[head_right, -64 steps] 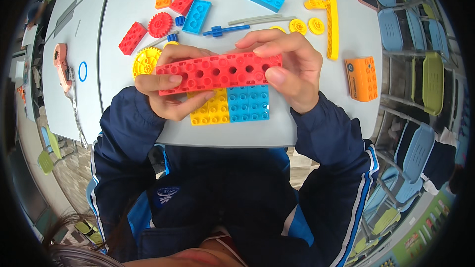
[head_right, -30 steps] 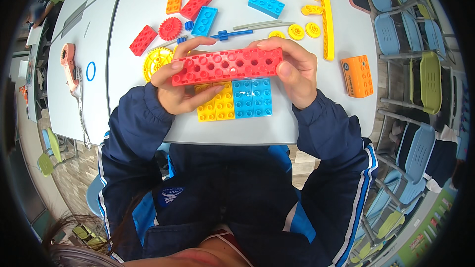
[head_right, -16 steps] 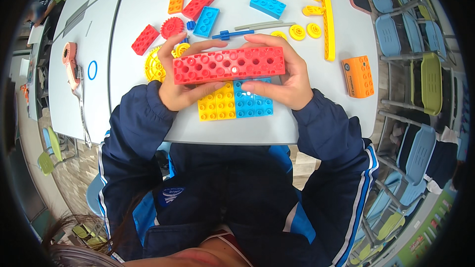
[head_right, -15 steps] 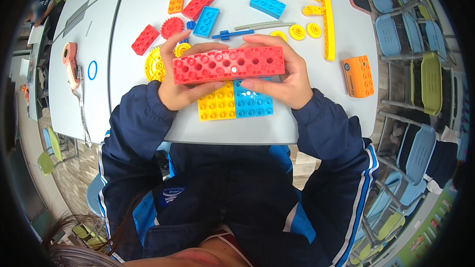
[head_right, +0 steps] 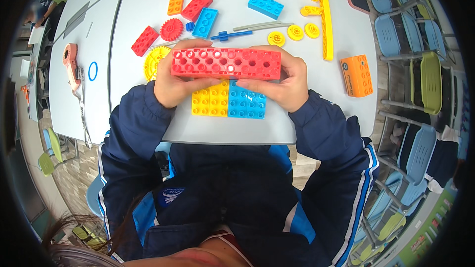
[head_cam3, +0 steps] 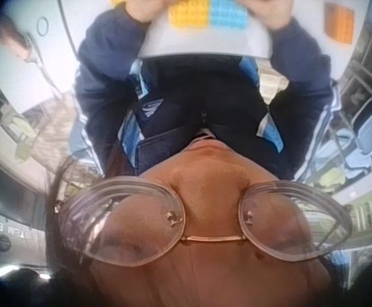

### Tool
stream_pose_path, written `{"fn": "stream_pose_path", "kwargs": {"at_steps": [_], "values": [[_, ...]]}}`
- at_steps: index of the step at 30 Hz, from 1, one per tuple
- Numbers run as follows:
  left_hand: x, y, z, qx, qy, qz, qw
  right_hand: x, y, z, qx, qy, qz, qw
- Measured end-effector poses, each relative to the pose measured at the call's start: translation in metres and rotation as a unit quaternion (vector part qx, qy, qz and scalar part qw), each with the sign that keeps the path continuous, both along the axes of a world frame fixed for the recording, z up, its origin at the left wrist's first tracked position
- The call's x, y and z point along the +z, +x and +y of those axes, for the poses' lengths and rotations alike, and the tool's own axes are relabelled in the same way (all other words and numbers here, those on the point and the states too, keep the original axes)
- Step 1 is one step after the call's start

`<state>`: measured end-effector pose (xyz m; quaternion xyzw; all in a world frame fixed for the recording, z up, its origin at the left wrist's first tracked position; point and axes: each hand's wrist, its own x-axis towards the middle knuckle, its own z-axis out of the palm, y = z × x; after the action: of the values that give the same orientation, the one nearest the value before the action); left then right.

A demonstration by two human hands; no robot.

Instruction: The person assembles colorful plastic building blocks on a gray baseplate. They connect red, yellow, and blue bricks to form a small rectangular structure, then add additional red bricks on top to create a layered block.

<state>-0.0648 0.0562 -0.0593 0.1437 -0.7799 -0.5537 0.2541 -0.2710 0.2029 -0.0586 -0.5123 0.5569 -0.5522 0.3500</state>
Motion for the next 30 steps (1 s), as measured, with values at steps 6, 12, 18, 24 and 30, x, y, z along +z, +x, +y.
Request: {"fn": "stream_pose_path", "kwargs": {"at_steps": [6, 12, 18, 24, 30], "values": [[-0.007, -0.005, 0.003, 0.007, 0.038, 0.032, 0.999, -0.002, 0.006, 0.004, -0.034, -0.015, -0.002, 0.999], [-0.004, -0.003, 0.004, 0.024, 0.013, 0.001, 1.0, 0.0, 0.004, 0.0, -0.016, -0.064, 0.046, 0.997], [-0.003, 0.003, -0.002, 0.013, -0.027, -0.042, 0.999, -0.002, -0.03, -0.015, -0.011, -0.218, 0.002, 0.976], [-0.003, 0.003, -0.001, 0.005, -0.04, -0.023, 0.999, 0.0, -0.043, -0.029, -0.219, -0.121, 0.077, 0.965], [-0.003, 0.004, -0.003, 0.014, -0.086, -0.018, 0.996, 0.015, -0.05, -0.059, -0.168, -0.128, 0.363, 0.907]]}}
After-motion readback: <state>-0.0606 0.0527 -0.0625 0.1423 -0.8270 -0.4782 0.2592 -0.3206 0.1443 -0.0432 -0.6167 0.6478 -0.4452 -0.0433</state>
